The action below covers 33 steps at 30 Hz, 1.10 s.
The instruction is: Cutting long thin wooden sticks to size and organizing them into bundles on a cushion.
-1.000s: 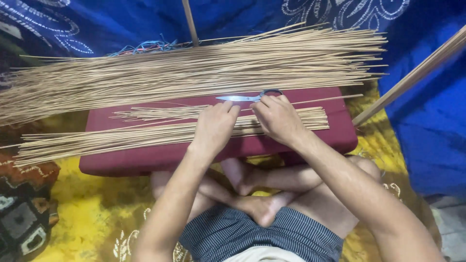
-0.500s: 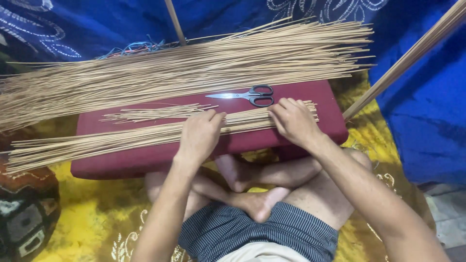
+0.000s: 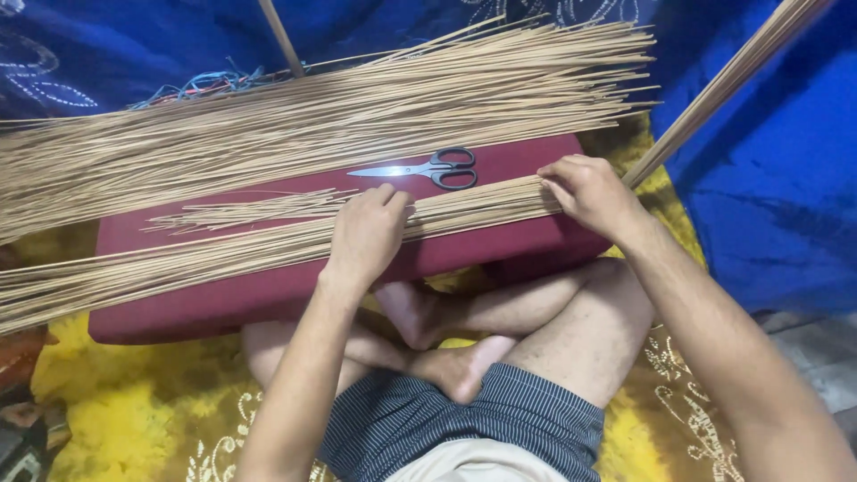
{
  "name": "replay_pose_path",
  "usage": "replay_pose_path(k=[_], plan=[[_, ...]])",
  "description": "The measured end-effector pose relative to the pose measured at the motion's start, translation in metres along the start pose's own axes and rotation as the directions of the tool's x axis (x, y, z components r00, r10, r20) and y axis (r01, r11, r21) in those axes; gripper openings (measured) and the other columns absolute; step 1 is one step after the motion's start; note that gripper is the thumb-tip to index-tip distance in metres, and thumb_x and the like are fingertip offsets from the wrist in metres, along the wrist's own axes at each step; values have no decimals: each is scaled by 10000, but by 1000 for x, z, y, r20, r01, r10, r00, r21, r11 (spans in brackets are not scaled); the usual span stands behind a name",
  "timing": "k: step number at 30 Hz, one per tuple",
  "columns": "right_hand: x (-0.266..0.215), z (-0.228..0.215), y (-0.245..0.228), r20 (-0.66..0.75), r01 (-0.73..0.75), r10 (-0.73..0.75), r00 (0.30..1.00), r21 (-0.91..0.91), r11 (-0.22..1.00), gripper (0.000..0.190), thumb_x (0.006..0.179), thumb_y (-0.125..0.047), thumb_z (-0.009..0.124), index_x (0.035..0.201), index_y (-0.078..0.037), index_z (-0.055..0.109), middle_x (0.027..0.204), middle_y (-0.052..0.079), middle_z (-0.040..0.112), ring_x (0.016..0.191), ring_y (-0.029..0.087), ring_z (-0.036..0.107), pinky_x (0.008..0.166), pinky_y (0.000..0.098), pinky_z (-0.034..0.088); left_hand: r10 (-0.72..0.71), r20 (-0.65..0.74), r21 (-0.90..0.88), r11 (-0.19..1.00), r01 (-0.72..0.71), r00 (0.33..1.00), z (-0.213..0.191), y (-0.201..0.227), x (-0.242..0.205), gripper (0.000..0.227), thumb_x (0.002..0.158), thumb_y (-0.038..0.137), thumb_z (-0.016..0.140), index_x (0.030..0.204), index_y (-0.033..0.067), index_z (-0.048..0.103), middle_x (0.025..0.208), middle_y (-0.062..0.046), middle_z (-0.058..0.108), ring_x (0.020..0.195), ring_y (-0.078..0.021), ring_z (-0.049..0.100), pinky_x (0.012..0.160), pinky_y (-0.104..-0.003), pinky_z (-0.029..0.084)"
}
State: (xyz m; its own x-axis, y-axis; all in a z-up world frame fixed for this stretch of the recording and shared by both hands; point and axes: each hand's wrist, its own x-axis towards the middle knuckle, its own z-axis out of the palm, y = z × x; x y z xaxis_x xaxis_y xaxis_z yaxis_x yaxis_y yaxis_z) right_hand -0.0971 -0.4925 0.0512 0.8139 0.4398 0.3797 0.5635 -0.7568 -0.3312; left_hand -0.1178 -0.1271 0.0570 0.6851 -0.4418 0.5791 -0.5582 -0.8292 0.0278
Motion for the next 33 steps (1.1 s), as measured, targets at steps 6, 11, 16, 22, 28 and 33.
replay_pose_path(k=[6,11,16,22,28,33], plan=[[-13,12,19,40,-58,61,997,-88,994,107,840,-95,789,947,-101,783,965,58,745,926,292,734,828,406,587,-21,202,-104,994,43,979,19,-5,-11,146,870,170,762,984,180,671,826,-9,605,824,-244,694,719,-381,560],[-11,13,20,31,-35,40,999,-136,990,108,850,-111,799,958,-113,794,966,40,731,941,274,723,838,388,588,-32,250,-143,987,70,968,23,-9,-8,161,864,149,774,990,161,674,841,-21,609,850,-266,695,741,-404,562],[-10,14,20,41,-44,50,998,-147,988,137,850,-107,798,988,-103,802,963,48,726,953,278,718,846,399,589,-44,248,-114,991,74,968,22,-8,-5,147,870,136,763,978,156,665,852,-23,601,863,-261,693,753,-398,562],[-12,17,23,28,-50,55,998,-142,989,133,851,-111,804,984,-106,799,963,44,732,932,267,718,828,383,593,-27,229,-162,985,66,973,23,-11,1,128,885,102,753,986,146,689,854,-42,607,840,-283,700,741,-402,564],[-12,17,22,36,-71,77,996,-136,988,135,858,-130,805,990,-102,799,969,50,735,931,266,718,826,387,593,-11,225,-104,994,35,974,37,-18,1,108,887,154,751,917,173,649,782,-18,599,788,-252,701,720,-370,568],[-11,17,22,10,-70,72,997,-108,992,135,853,-117,804,987,-101,805,972,59,735,928,281,713,840,398,588,-29,206,-100,994,51,978,39,-18,2,140,875,169,776,879,158,636,758,-29,598,753,-264,700,695,-385,574]])
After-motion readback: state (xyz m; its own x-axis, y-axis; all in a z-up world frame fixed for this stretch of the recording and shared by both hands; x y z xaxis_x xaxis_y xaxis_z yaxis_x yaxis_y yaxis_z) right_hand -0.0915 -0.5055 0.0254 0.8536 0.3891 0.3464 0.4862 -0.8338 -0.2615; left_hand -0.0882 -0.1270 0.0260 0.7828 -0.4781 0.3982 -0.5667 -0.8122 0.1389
